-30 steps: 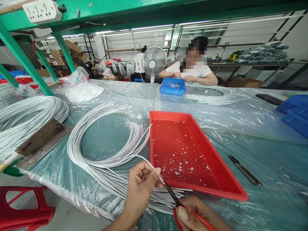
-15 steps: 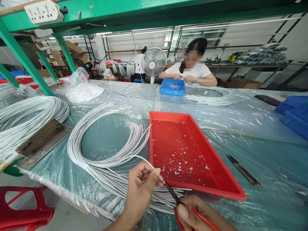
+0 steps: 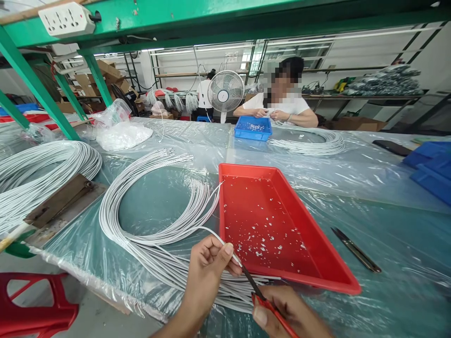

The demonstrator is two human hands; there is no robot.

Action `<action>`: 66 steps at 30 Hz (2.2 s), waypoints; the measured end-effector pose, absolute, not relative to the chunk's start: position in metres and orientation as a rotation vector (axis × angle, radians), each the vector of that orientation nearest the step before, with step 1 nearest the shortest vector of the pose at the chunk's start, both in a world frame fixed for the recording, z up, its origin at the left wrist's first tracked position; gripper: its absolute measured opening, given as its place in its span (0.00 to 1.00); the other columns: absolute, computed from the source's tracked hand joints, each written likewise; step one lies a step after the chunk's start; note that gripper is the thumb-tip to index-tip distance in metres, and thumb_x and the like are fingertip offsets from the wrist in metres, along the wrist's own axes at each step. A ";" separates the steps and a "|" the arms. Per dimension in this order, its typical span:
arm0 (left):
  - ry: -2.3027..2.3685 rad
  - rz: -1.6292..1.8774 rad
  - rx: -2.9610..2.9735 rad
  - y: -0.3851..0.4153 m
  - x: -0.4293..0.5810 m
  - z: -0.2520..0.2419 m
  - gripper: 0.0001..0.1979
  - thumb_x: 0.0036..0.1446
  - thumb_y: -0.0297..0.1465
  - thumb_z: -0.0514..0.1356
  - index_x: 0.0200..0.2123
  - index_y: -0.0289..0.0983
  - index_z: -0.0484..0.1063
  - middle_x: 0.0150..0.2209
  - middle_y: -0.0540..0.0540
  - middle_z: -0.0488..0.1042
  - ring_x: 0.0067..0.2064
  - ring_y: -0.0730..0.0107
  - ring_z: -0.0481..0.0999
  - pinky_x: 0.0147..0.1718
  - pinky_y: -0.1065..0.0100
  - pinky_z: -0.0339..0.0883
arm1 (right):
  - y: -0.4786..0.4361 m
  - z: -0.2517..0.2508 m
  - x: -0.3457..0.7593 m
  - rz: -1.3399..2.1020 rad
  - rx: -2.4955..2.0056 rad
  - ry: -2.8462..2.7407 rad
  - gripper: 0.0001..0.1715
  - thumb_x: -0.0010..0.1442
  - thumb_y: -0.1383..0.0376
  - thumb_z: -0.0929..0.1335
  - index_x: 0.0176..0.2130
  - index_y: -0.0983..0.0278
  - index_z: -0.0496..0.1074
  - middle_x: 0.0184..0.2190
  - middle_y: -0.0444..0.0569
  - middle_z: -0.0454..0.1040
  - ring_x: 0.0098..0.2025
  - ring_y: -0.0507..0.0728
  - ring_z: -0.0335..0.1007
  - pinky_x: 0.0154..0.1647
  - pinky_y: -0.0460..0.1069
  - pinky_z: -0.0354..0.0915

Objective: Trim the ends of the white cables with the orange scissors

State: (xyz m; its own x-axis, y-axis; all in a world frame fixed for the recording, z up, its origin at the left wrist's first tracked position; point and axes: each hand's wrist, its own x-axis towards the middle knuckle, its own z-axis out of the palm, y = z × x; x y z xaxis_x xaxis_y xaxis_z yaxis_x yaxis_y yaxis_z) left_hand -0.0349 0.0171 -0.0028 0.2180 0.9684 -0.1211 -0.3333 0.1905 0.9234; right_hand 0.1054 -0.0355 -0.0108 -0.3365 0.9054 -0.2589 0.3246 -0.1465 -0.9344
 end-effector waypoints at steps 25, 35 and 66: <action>0.890 1.099 1.024 0.030 -0.027 -0.010 0.11 0.50 0.32 0.62 0.21 0.30 0.72 0.20 0.49 0.72 0.22 0.77 0.69 0.25 0.76 0.63 | 0.008 0.012 0.119 0.871 -1.509 -1.742 0.16 0.50 0.67 0.65 0.17 0.64 0.55 0.17 0.38 0.47 0.21 0.48 0.43 0.20 0.44 0.44; 0.663 1.007 0.860 0.036 -0.034 -0.012 0.10 0.52 0.31 0.60 0.24 0.30 0.74 0.20 0.48 0.72 0.23 0.77 0.69 0.26 0.75 0.62 | 0.022 0.000 0.119 1.652 -1.155 -1.219 0.13 0.49 0.61 0.66 0.19 0.64 0.62 0.12 0.37 0.58 0.16 0.48 0.54 0.19 0.45 0.53; 1.017 1.064 2.162 0.032 -0.033 -0.002 0.12 0.58 0.28 0.52 0.41 0.39 0.74 0.36 0.42 0.77 0.37 0.64 0.74 0.37 0.68 0.62 | 0.009 0.004 0.108 1.628 -1.000 -0.748 0.17 0.51 0.57 0.69 0.22 0.64 0.62 0.17 0.37 0.57 0.18 0.46 0.54 0.23 0.45 0.56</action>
State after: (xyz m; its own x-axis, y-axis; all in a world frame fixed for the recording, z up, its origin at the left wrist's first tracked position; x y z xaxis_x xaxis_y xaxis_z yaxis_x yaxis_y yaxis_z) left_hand -0.0331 0.0316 -0.0015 0.4092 0.8037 0.4319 0.3952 -0.5828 0.7101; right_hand 0.1078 0.0086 0.0043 -0.1155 0.9632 -0.2426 -0.4431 -0.2686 -0.8553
